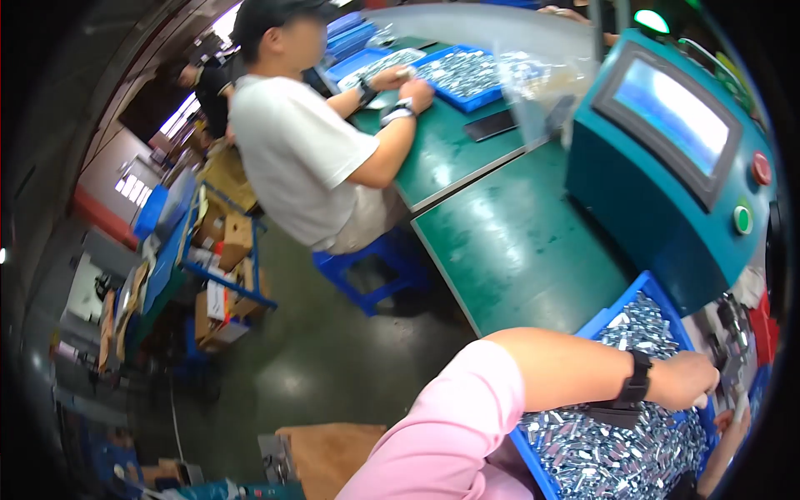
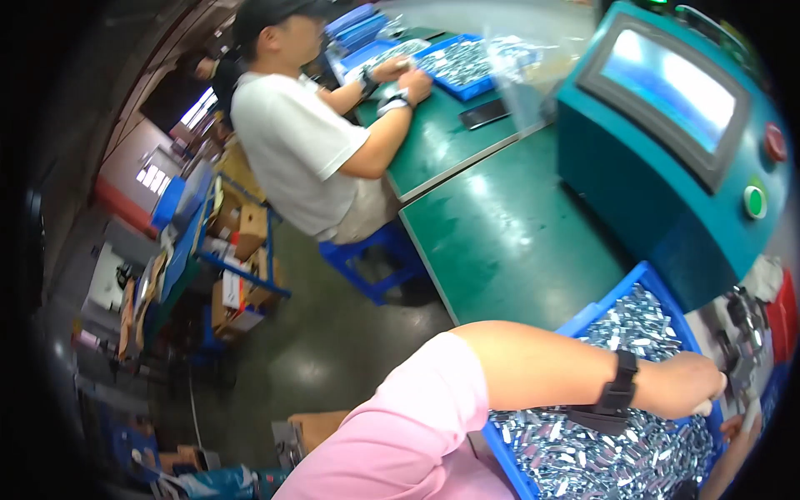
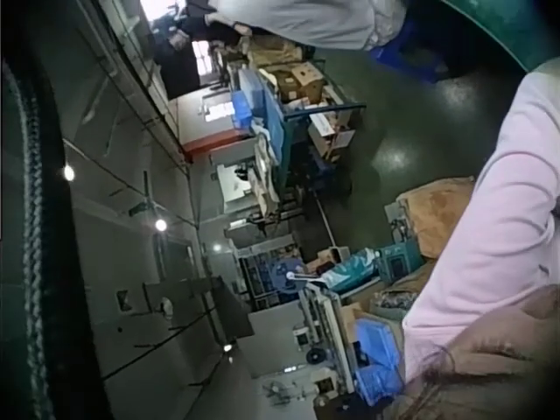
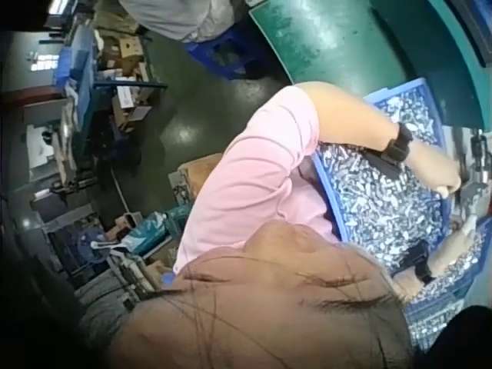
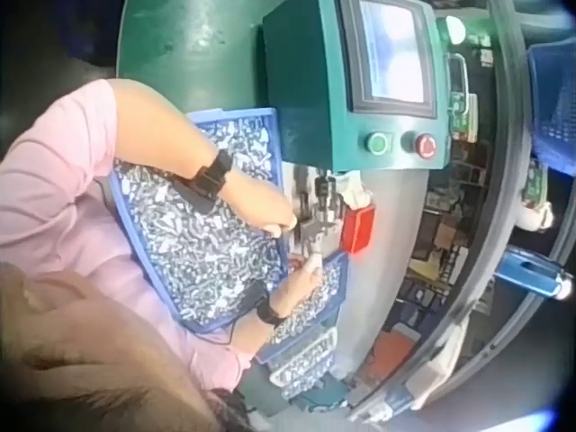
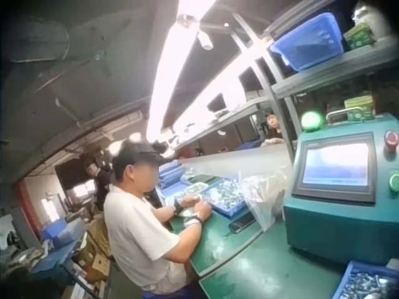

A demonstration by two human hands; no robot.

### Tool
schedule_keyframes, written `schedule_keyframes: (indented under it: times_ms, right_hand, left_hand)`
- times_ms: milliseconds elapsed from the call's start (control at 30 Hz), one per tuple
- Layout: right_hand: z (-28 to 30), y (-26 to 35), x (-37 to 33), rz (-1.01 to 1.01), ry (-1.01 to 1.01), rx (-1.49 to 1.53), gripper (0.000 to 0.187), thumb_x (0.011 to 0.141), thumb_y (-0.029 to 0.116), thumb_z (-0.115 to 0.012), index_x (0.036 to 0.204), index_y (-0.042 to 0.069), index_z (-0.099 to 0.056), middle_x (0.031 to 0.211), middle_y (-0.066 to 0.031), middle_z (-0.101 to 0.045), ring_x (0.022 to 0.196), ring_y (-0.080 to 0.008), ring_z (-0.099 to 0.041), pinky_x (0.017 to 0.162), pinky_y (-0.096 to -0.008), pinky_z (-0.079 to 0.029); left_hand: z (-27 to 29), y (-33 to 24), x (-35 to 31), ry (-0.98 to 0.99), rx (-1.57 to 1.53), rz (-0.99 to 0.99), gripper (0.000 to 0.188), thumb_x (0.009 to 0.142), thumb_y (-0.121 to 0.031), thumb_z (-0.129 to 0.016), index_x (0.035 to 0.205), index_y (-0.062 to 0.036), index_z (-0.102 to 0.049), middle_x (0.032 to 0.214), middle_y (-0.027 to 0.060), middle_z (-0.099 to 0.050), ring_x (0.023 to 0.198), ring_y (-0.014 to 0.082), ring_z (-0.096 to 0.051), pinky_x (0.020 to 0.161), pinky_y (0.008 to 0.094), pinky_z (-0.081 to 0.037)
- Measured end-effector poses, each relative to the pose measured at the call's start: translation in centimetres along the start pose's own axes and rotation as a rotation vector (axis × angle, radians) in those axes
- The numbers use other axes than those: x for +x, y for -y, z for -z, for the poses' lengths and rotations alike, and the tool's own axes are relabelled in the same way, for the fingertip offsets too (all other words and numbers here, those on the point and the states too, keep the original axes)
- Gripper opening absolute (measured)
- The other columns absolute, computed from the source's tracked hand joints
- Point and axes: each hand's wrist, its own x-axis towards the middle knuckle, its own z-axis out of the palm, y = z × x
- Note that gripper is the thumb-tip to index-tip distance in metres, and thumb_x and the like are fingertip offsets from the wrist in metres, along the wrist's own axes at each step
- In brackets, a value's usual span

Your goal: Placing small metal parts into a machining tool fixture for processing.

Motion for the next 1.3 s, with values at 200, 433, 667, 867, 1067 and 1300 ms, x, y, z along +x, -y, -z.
schedule_keyframes:
  times_ms: [200, 433, 667, 867, 1067, 1300]
  right_hand:
    - [-4.8, 7.7, -3.6, 0.018, 0.004, 0.07, 0.031, 0.094, 0.03, -0.043, 0.102, 0.003, -0.057, 0.055, -0.0007, -0.053, 0.049, -0.0077, -0.051, 0.044, -0.0192, -0.033]
    - [-5.3, 12.5, -4.7, -0.076, 0.104, 0.05, 0.03, 0.093, 0.028, -0.047, 0.099, 0.001, -0.059, 0.059, -0.0038, -0.058, 0.048, -0.0086, -0.051, 0.044, -0.0207, -0.035]
    - [-4.8, 13.4, -4.8, -0.101, 0.187, 0.043, 0.03, 0.092, 0.025, -0.048, 0.104, 0.001, -0.061, 0.063, -0.0055, -0.061, 0.048, -0.006, -0.05, 0.045, -0.0192, -0.036]
    - [-4.9, 13.7, -5.0, -0.155, 0.178, 0.126, 0.027, 0.089, 0.018, -0.053, 0.106, -0.002, -0.061, 0.073, -0.003, -0.062, 0.054, -0.0082, -0.056, 0.05, -0.0214, -0.042]
    - [-5.0, 13.6, -4.9, -0.145, 0.198, 0.114, 0.028, 0.088, 0.016, -0.056, 0.107, -0.003, -0.06, 0.079, -0.0043, -0.063, 0.056, -0.0092, -0.057, 0.054, -0.023, -0.046]
    - [-4.6, 13.9, -5.1, -0.155, 0.205, 0.075, 0.029, 0.087, 0.016, -0.057, 0.109, -0.003, -0.06, 0.079, -0.0047, -0.063, 0.057, -0.0093, -0.057, 0.054, -0.0229, -0.045]
  left_hand:
    - [1.6, -0.9, -0.9, 0.073, 0.017, 0.141, 0.018, 0.08, -0.018, -0.059, 0.088, -0.0018, -0.055, 0.08, 0.0194, -0.058, 0.082, 0.0382, -0.057, 0.07, 0.0453, -0.044]
    - [1.7, -1.3, -0.7, 0.127, 0.031, 0.112, 0.019, 0.086, -0.022, -0.055, 0.093, -0.0035, -0.056, 0.082, 0.0183, -0.059, 0.082, 0.0365, -0.057, 0.071, 0.0441, -0.044]
    - [2.2, -2.1, -0.1, 0.213, 0.086, 0.202, 0.022, 0.088, -0.022, -0.054, 0.1, -0.0037, -0.057, 0.086, 0.0179, -0.061, 0.081, 0.0356, -0.058, 0.071, 0.0415, -0.045]
    - [2.6, -2.5, 0.2, 0.273, 0.104, 0.273, 0.023, 0.089, -0.021, -0.054, 0.102, -0.0017, -0.056, 0.086, 0.0178, -0.062, 0.081, 0.034, -0.059, 0.071, 0.0392, -0.046]
    - [2.7, -2.5, 0.1, 0.265, 0.101, 0.281, 0.024, 0.089, -0.02, -0.054, 0.103, -0.0014, -0.057, 0.086, 0.0175, -0.062, 0.08, 0.0324, -0.06, 0.071, 0.0376, -0.046]
    - [2.6, -2.8, 0.3, 0.288, 0.091, 0.33, 0.024, 0.089, -0.02, -0.054, 0.104, -0.0012, -0.057, 0.085, 0.0171, -0.062, 0.078, 0.0296, -0.06, 0.071, 0.0361, -0.046]
